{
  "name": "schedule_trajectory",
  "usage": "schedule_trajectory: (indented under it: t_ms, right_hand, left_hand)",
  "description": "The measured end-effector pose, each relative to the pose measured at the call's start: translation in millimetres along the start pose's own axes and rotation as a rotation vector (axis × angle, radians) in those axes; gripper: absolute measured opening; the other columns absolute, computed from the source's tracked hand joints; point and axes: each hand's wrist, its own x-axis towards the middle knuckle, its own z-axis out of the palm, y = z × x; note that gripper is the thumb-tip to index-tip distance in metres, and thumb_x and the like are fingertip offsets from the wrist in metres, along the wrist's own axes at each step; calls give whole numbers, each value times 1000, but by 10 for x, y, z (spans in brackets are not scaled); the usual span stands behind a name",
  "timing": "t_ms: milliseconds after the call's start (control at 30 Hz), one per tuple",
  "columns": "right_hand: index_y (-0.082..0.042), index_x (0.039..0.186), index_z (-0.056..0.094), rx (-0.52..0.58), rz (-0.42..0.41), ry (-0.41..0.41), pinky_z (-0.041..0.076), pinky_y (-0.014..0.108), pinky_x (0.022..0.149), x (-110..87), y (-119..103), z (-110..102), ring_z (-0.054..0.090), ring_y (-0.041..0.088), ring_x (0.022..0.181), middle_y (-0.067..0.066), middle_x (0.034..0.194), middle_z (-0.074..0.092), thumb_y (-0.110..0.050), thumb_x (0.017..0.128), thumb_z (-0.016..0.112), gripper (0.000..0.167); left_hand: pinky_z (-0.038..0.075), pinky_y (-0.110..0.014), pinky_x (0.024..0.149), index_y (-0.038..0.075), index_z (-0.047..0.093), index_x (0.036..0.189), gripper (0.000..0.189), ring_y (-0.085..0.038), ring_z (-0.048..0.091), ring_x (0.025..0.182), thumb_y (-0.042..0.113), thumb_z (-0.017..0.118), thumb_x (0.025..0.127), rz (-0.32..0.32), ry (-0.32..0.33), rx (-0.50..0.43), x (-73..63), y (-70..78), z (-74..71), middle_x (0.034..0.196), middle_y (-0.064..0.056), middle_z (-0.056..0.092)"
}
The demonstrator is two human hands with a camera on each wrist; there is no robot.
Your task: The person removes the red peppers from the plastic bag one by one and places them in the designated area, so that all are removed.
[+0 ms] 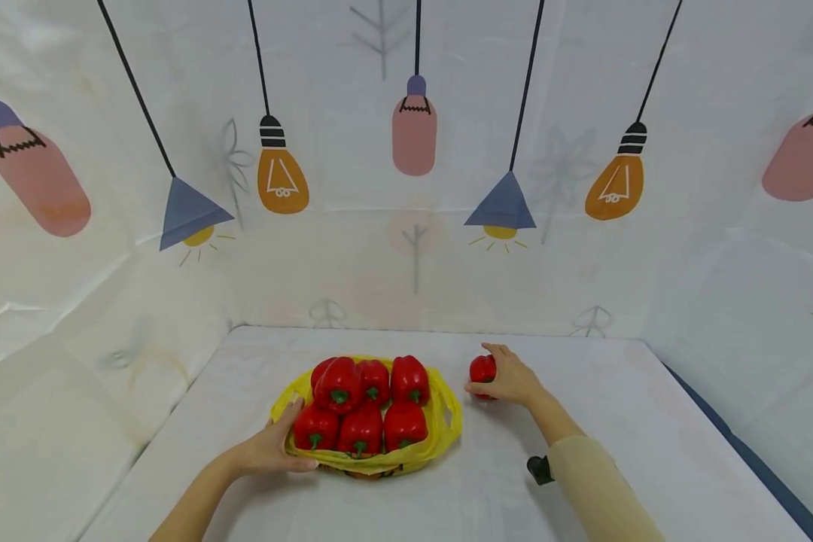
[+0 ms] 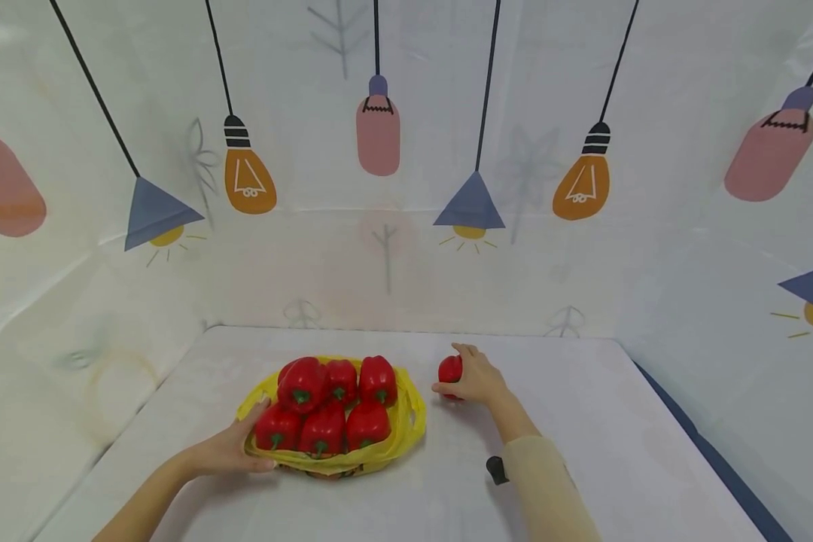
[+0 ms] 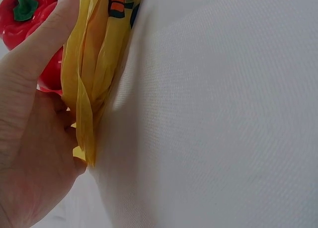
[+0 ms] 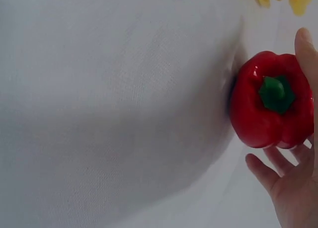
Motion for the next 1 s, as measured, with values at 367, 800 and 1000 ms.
schedule_trajectory:
  t_ms: [367,800,1000]
  right_hand:
    - [-9,146,32,23,9,107,49,62,85,-174,-43,-110,44,44,121,24,145,35,-61,73,73,98]
    - [-8,144,36,123,-67,245,47,57,92,-299,-120,-126,48,35,120,16,135,51,-46,75,80,90]
    - [-4,138,46,170,-152,336,47,53,94,-339,-277,-171,51,33,117,15,127,56,-32,78,81,75]
  left_hand:
    - [4,-69,107,-5,6,151,116,-52,7,140,44,79,76,1,5,0,-11,11,0,155,-31,5]
    - [8,-72,105,-4,5,152,116,-55,7,138,44,79,76,-5,6,-1,-17,32,-6,155,-31,4]
    - [12,-73,104,-4,5,152,116,-56,7,138,44,79,76,-4,7,-3,-15,22,1,155,-31,5]
